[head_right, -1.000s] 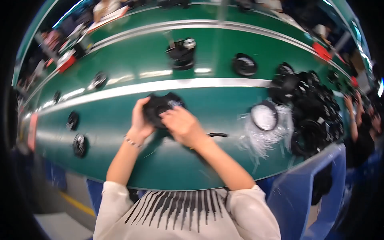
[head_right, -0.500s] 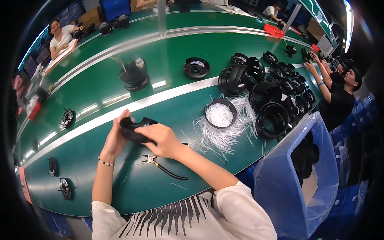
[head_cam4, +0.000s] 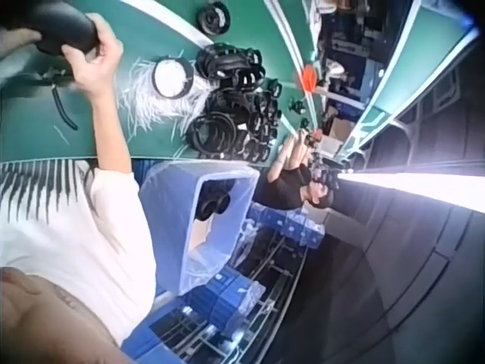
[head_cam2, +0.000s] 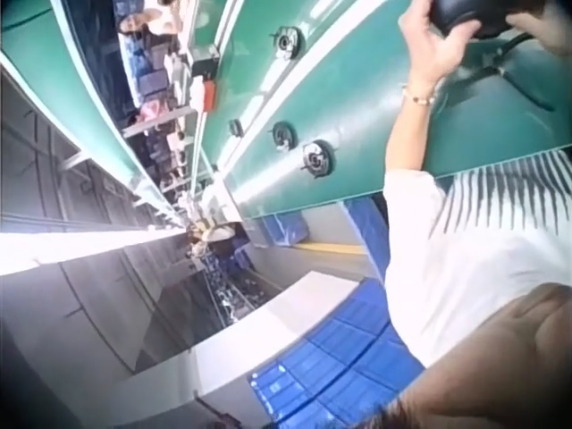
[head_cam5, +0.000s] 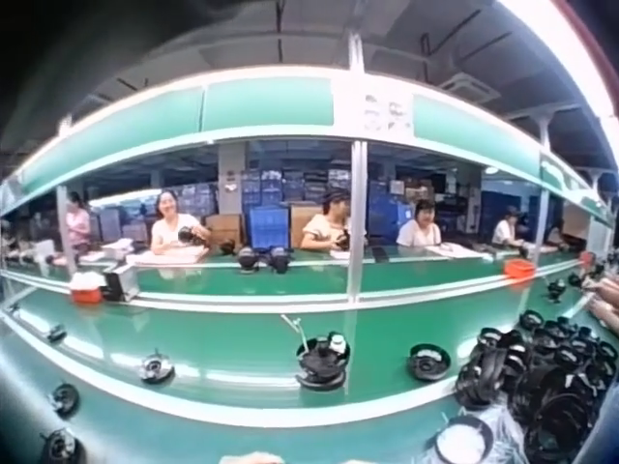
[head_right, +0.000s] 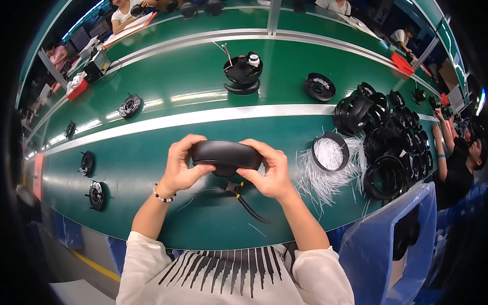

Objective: Assembling plastic housings for light fixtures on an assembly line, including snapping components together and using wire cutters to trim wires.

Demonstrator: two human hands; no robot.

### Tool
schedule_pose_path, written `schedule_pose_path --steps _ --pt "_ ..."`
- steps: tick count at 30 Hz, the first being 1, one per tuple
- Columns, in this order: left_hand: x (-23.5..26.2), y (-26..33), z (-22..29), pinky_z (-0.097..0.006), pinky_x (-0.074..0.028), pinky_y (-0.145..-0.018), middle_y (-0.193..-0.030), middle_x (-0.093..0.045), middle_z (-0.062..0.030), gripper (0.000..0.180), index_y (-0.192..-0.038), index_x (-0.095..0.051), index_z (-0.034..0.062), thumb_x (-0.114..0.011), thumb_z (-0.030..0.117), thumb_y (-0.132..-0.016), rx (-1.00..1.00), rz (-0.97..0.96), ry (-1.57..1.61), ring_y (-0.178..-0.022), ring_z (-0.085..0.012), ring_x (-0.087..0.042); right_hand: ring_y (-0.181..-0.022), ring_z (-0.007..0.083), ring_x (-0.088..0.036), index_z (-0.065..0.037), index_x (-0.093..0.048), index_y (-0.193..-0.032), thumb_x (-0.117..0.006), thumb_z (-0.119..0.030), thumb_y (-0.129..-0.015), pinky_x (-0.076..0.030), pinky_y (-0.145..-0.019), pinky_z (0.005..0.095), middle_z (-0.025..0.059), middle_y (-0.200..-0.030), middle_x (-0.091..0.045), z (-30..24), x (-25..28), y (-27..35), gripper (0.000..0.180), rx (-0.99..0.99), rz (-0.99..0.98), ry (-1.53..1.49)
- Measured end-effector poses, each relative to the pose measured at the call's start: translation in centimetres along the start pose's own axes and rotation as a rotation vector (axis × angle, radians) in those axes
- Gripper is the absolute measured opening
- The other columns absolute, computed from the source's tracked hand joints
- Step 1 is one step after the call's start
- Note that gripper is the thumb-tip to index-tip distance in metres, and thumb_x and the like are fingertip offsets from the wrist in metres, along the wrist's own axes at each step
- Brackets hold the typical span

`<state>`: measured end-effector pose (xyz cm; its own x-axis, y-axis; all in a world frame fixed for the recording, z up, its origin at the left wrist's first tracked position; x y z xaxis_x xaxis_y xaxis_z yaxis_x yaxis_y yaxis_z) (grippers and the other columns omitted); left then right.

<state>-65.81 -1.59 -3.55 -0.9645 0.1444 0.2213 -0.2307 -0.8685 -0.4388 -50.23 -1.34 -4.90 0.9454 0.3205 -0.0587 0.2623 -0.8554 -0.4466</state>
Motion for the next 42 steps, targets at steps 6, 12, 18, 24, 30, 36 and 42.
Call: schedule_pose_path --steps 6,12,18,24,30,36,42 --pt "-0.7 0.7 2.1 -0.026 -0.045 -0.058 -0.070 -0.058 -0.0113 0.035 -0.084 -0.057 0.0002 -0.074 0.012 -0.056 -0.114 0.002 -0.209 -0.063 -0.0198 -0.059 -0.072 0.0118 -0.054 -0.002 -0.055 -0.087 -0.079 -0.013 -0.055 -0.044 -0.063 0.0236 0.0053 -0.080 -0.057 -0.4 -0.5 0.6 0.042 0.049 0.062 0.292" --pt "-1.4 1.8 2.2 -0.025 -0.044 -0.059 -0.070 -0.059 -0.0107 0.035 -0.085 -0.056 -0.0004 -0.073 0.012 -0.056 -0.046 0.081 -0.119 -0.063 -0.0176 -0.058 -0.065 0.0130 -0.055 0.000 -0.054 -0.086 -0.075 -0.014 -0.060 -0.044 -0.061 0.0241 0.0066 -0.071 -0.057 -1.5 -0.3 1.7 0.036 0.101 0.152 0.256" --pt "-0.9 1.1 0.9 -0.028 -0.047 -0.069 -0.078 -0.061 -0.0127 0.040 -0.091 -0.057 -0.0006 -0.073 0.015 -0.059 0.014 0.024 -0.060 -0.074 -0.0194 -0.061 -0.079 0.0116 -0.052 0.001 -0.052 -0.095 -0.074 -0.017 -0.065 -0.043 -0.071 0.0238 0.0055 -0.084 -0.055 1.0 -0.2 1.9 0.041 -0.032 0.173 0.039" --pt "-1.2 0.7 1.3 -0.025 -0.043 -0.073 -0.083 -0.059 -0.0070 0.030 -0.096 -0.054 -0.0016 -0.065 0.010 -0.070 0.093 -0.013 0.218 -0.078 -0.0130 -0.054 -0.079 0.0109 -0.054 0.002 -0.050 -0.099 -0.073 -0.009 -0.066 -0.044 -0.070 0.0229 0.0061 -0.085 -0.057 -0.3 -0.8 1.5 0.042 -0.013 0.143 -0.013" --pt "-0.7 1.7 1.4 -0.025 -0.042 -0.075 -0.082 -0.058 -0.0074 0.028 -0.093 -0.054 -0.0031 -0.065 0.007 -0.070 -0.067 0.064 0.170 -0.076 -0.0124 -0.054 -0.077 0.0122 -0.055 0.002 -0.051 -0.097 -0.073 -0.011 -0.066 -0.045 -0.069 0.0236 0.0067 -0.083 -0.057 -0.5 -1.6 2.0 0.041 0.003 0.174 0.011" --pt "-0.6 2.4 1.0 -0.024 -0.043 -0.075 -0.082 -0.058 -0.0077 0.027 -0.093 -0.055 -0.0037 -0.065 0.009 -0.072 0.031 0.058 0.199 -0.076 -0.0118 -0.054 -0.078 0.0129 -0.056 0.002 -0.050 -0.099 -0.072 -0.012 -0.068 -0.045 -0.069 0.0239 0.0072 -0.086 -0.057 -0.3 -1.9 2.2 0.040 -0.046 0.141 0.057" --pt "0.5 2.5 -1.1 -0.023 -0.044 -0.073 -0.090 -0.057 -0.0065 0.028 -0.100 -0.051 -0.0038 -0.059 0.014 -0.080 0.235 0.132 0.541 -0.082 -0.0096 -0.053 -0.094 0.0154 -0.052 0.007 -0.044 -0.112 -0.065 -0.004 -0.073 -0.041 -0.084 0.0263 0.0101 -0.100 -0.055 0.2 -2.1 1.9 0.045 -0.080 0.079 -0.317"
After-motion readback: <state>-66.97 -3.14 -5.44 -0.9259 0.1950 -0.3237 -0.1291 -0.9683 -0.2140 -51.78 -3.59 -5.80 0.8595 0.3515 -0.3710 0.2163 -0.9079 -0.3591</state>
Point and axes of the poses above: each hand's wrist, its own y-axis away from the middle knuckle, its own x-axis out of the back of the hand, z = x × y, the point moved 9 cm from there along -y, towards the middle knuckle
